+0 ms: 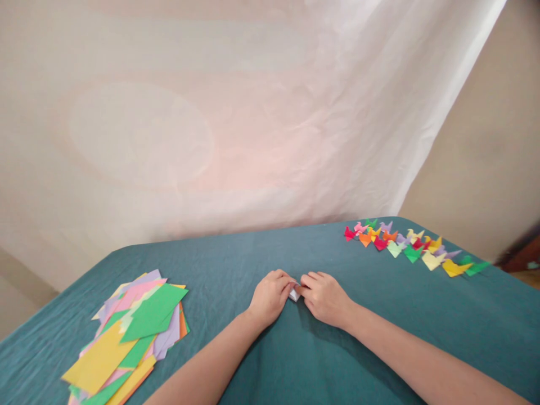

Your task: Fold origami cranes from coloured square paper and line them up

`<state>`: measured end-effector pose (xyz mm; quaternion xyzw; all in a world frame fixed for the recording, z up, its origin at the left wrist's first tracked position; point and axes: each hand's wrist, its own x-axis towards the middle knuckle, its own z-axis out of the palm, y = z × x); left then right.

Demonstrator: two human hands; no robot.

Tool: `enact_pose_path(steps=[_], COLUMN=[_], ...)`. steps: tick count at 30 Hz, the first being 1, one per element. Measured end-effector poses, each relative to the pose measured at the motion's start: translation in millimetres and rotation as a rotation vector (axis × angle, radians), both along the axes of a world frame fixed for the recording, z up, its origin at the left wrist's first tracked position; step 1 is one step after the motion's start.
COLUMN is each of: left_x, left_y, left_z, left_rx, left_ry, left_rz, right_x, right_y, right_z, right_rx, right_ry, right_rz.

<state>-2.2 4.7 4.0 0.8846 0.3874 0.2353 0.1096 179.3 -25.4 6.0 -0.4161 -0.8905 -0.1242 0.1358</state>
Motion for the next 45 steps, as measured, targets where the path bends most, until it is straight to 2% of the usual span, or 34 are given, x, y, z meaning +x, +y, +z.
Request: enact_pose_path(steps=[15,29,35,38,41,43,45], left_x=[-0.3,1.0,1.2,0.5,0.0,-0.2,-0.2], left_y=[-3.9,-6.2,-9.6,-10.5,-10.7,-10.6,-10.5], left_z=[5.8,7.3,8.8,9.2,9.1,9.0,9.0], left_rx=[0.023,0.047,0.067,0.074,0.076,0.075,0.075], left_ry=[0.092,0.147,0.154,0.151,0.154,0.159,0.163], left_rz=[-0.044,-0.039,-0.033,-0.03,-0.03,-0.027,-0.024], right_x=[-7.8,-14.5,-15.3,-9.3,1.6,9.0,14.2], right_y=[-15.8,-17.6,-20.1,-20.2,-15.3,-9.2,-1.8], right_z=[7.3,-4.3,0.3,9.6,18.0,18.5,13.7], right_rx=[-0.038,-0.024,-0.069,-0.128,-0.217,-0.279,-0.282], right_ry=[-0.103,-0.111,-0.1,-0.071,-0.006,0.087,0.195], right_rz=[-0.096,-0.162,-0.176,-0.171,-0.107,-0.056,-0.068])
